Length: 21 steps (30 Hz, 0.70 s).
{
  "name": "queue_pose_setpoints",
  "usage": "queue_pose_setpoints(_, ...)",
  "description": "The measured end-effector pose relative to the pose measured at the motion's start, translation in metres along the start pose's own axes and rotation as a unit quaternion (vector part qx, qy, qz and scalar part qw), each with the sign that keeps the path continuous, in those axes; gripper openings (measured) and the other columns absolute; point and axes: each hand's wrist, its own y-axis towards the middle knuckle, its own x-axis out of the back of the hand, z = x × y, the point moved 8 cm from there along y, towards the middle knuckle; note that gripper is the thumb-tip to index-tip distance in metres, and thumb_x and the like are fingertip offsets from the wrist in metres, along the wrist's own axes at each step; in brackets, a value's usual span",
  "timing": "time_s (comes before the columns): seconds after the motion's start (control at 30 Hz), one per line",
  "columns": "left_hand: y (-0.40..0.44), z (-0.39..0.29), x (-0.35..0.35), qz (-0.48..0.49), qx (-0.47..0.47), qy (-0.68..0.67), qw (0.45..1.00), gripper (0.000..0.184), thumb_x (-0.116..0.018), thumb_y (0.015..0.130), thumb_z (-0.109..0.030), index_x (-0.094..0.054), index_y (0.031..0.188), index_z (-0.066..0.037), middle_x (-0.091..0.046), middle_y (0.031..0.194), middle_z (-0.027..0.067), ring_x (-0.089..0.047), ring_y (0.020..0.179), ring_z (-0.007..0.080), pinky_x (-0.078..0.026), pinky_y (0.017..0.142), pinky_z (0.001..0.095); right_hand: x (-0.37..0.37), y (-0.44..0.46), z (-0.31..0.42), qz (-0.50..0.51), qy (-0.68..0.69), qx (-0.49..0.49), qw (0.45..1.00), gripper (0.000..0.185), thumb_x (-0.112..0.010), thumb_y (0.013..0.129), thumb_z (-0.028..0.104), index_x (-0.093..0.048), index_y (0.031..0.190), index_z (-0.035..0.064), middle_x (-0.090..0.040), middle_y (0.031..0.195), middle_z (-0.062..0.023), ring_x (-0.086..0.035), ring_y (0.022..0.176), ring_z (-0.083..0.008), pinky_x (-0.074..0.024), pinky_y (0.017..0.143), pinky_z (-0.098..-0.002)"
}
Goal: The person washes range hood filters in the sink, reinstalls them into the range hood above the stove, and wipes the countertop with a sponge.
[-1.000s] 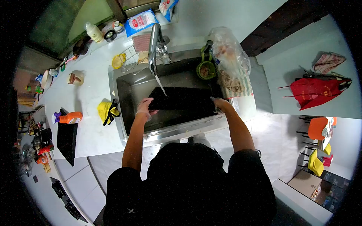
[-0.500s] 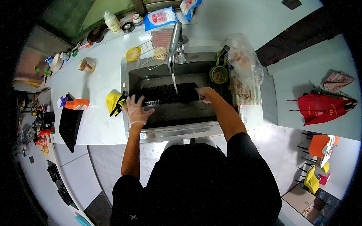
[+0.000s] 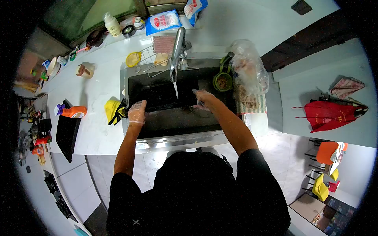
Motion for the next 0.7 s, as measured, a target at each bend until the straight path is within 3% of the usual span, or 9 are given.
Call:
queue_pose_setpoints(0.1, -0.005, 0.006, 0.004, -0.018, 0.002, -0.031, 0.999, 0.039, -0.069, 0.07, -0.004, -0.058, 0.107, -0.009, -0.069, 0.1, 0.015, -0.066, 0.091, 0.0356, -0.053, 0.081, 0.0439, -0.006, -0.053, 0.01, -0.021, 0.124, 0.07, 0.99, 0.058, -0.064, 0.092, 0.04, -0.046, 0.138, 0.0083, -0.056, 0.135, -0.0187, -0.069, 0.076, -0.021, -0.054, 0.052, -0.0243)
queue_pose_setpoints(0.2, -0.005, 0.017, 0.007, 0.011, 0.04, -0.077, 0.996, 0.05, -0.072, 0.067, -0.003, -0.059, 0.115, -0.011, -0.069, 0.105, 0.0156, -0.066, 0.096, 0.0359, -0.052, 0.083, 0.0436, -0.018, -0.058, 0.012, 0.069, 0.188, 0.097, 0.975, 0.058, -0.067, 0.09, 0.039, -0.049, 0.14, 0.016, -0.047, 0.143, -0.0149, -0.069, 0.077, -0.0227, -0.053, 0.052, -0.0236)
queue_pose_setpoints(0.3, -0.003, 0.018, 0.008, 0.046, 0.069, -0.133, 0.988, 0.052, -0.072, 0.067, -0.002, -0.059, 0.116, -0.013, -0.069, 0.106, 0.0161, -0.066, 0.097, 0.0365, -0.052, 0.084, 0.0441, -0.028, -0.082, 0.014, 0.105, 0.214, 0.11, 0.965, 0.053, -0.069, 0.088, 0.038, -0.056, 0.136, 0.0187, -0.052, 0.135, -0.0116, -0.068, 0.079, -0.023, -0.0522, 0.051, -0.0232)
queue_pose_setpoints(0.4, 0.002, 0.012, 0.002, 0.085, 0.102, -0.163, 0.978, 0.054, -0.078, 0.071, -0.013, -0.059, 0.121, -0.016, -0.068, 0.112, 0.0166, -0.064, 0.104, 0.0371, -0.051, 0.09, 0.0431, -0.031, -0.086, 0.017, 0.09, 0.23, 0.143, 0.958, 0.045, -0.069, 0.088, 0.037, -0.062, 0.127, 0.0167, -0.059, 0.122, -0.0084, -0.067, 0.076, -0.0224, -0.0518, 0.049, -0.0241)
queue_pose_setpoints(0.5, 0.014, -0.018, 0.005, 0.174, 0.096, -0.277, 0.94, 0.076, -0.086, 0.069, -0.034, -0.055, 0.134, -0.01, -0.064, 0.123, 0.0207, -0.059, 0.115, 0.0394, -0.047, 0.101, 0.0407, -0.029, -0.115, 0.011, 0.058, 0.215, 0.117, 0.968, 0.044, -0.07, 0.087, 0.036, -0.062, 0.125, 0.0153, -0.061, 0.118, -0.0091, -0.065, 0.076, -0.0223, -0.052, 0.048, -0.0247)
queue_pose_setpoints(0.6, 0.019, -0.034, -0.017, 0.277, 0.073, -0.256, 0.923, 0.102, -0.088, 0.065, -0.049, -0.045, 0.14, 0.005, -0.056, 0.134, 0.025, -0.053, 0.127, 0.0371, -0.041, 0.108, 0.0368, -0.027, -0.101, -0.006, 0.055, 0.192, 0.093, 0.975, 0.045, -0.069, 0.086, 0.036, -0.062, 0.125, 0.0139, -0.059, 0.12, -0.0115, -0.064, 0.076, -0.024, -0.0522, 0.047, -0.0249)
queue_pose_setpoints(0.7, 0.026, -0.046, -0.015, 0.422, 0.159, -0.346, 0.823, 0.113, -0.087, 0.063, -0.056, -0.041, 0.14, 0.013, -0.049, 0.141, 0.029, -0.05, 0.13, 0.0365, -0.038, 0.11, 0.0364, -0.027, -0.093, -0.015, 0.063, 0.17, 0.113, 0.977, 0.049, -0.068, 0.087, 0.036, -0.059, 0.128, 0.0111, -0.058, 0.124, -0.0148, -0.065, 0.076, -0.0265, -0.0526, 0.048, -0.0255)
